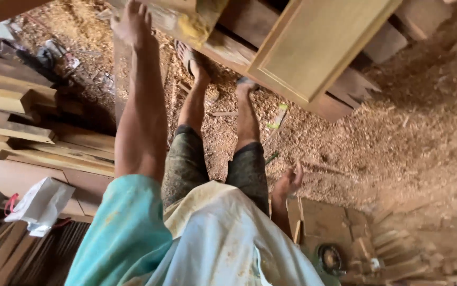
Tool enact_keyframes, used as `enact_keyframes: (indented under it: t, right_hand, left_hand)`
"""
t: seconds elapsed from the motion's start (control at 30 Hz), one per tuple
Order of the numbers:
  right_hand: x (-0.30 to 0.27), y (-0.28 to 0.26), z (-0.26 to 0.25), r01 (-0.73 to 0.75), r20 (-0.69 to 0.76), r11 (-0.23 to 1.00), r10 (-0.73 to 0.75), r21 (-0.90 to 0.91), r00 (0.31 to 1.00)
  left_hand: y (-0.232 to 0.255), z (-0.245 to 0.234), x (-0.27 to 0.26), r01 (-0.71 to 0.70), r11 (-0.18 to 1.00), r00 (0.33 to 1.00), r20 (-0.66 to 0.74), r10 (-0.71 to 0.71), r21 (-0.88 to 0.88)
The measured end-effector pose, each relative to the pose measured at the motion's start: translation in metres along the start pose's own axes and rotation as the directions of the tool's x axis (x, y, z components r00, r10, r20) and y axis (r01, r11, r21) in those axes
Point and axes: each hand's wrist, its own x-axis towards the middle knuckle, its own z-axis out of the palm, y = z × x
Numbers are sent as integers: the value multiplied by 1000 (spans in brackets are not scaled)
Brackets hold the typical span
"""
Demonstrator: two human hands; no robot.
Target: Manually sanding the edges and surfaces of wooden panels using a sanding block in a workshop environment.
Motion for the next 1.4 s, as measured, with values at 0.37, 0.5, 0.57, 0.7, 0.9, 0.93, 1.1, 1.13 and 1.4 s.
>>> enact_keyframes:
  t: [0.37, 0.5, 0.57, 0.7, 0.9, 0.93, 1.1, 1.13, 1.4]
  right_hand:
    - [-5, 7, -13, -323, 180, 934, 348, -156, 920]
    - [0, 3, -16, -352, 248, 927, 375, -132, 893]
    - [11, -7, -13, -403, 275, 911, 409, -81, 870]
    - [60, -13, 10, -21, 401, 999, 7, 30, 916]
    - [101, -45, 54, 111, 528, 992, -125, 58, 840]
    - [101, -51, 60, 116, 542, 992, -118, 39, 832]
    - [102, -55, 72, 65, 537, 998, -68, 24, 841]
    - [102, -56, 70, 2, 518, 998, -33, 62, 855]
    - [119, -21, 57, -23, 390, 998, 2, 51, 921]
  left_hand:
    - [-92, -116, -120, -665, 173, 721, 685, -106, 727]
    - [-153, -78, -124, -764, 368, 511, 845, -155, 530]
    - [-160, -42, -146, -772, 425, 433, 881, -191, 472]
    - [-224, -70, -111, -817, 350, 404, 888, -222, 459]
    - [-226, -94, -109, -718, 398, 534, 819, -210, 570]
    - [-226, -93, -110, -710, 384, 553, 805, -214, 590]
    - [-233, -98, -101, -784, 291, 523, 836, -168, 549]
    - [-231, -98, -103, -755, 285, 559, 807, -189, 590]
    - [-245, -136, -147, -677, 422, 572, 792, -214, 603]
